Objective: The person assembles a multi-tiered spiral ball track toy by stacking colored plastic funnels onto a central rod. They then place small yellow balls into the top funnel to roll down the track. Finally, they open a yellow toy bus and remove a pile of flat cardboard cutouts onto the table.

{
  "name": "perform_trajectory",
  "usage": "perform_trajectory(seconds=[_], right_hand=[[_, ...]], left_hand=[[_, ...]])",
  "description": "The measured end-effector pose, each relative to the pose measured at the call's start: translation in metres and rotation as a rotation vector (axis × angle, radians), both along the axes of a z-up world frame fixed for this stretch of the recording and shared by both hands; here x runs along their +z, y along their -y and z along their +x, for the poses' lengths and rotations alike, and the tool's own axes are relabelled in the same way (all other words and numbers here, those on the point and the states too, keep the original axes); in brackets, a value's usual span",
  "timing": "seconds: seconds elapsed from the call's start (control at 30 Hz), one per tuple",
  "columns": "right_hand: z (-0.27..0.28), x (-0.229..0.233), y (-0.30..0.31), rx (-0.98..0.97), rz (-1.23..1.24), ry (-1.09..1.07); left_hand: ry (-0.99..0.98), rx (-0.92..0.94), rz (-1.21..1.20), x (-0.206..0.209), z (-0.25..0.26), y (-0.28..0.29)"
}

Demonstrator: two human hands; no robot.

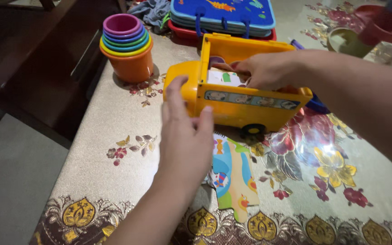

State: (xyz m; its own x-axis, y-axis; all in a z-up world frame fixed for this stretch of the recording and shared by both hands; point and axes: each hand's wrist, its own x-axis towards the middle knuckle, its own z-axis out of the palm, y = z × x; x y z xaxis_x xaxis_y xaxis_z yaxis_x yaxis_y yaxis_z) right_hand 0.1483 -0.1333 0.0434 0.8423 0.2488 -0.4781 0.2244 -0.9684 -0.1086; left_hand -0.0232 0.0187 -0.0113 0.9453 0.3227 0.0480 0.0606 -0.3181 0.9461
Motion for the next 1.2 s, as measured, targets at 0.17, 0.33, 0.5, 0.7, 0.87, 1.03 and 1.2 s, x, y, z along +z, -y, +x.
perform_trajectory(seconds=[0.17,0.33,0.5,0.7,0.87,1.03,1.2], right_hand=[[0.004,-0.007,0.006,0.106,0.125,0.097],[0.002,-0.01,0.011,0.086,0.334,0.133],[-0.003,-0.011,0.001,0.088,0.414,0.106],[-0.012,-0.004,0.001,-0.057,0.457,0.18],[-0.011,0.006,0.021,-0.334,0.926,0.144],[0.007,0.028,0.041,-0.086,1.197,0.414],[-0.012,0.058,0.032,-0.137,1.304,0.358]], left_hand=[[0.046,-0.175,0.026,0.005,0.015,0.003],[-0.05,-0.199,-0.02,0.008,0.022,0.008],[-0.144,-0.23,-0.066,0.007,0.022,0.01],[-0.154,-0.245,-0.076,0.009,0.022,0.008],[-0.175,-0.228,-0.028,0.012,0.036,0.003],[-0.17,-0.25,0.01,0.006,0.055,-0.001],[-0.246,-0.341,-0.241,0.005,0.069,-0.004]])
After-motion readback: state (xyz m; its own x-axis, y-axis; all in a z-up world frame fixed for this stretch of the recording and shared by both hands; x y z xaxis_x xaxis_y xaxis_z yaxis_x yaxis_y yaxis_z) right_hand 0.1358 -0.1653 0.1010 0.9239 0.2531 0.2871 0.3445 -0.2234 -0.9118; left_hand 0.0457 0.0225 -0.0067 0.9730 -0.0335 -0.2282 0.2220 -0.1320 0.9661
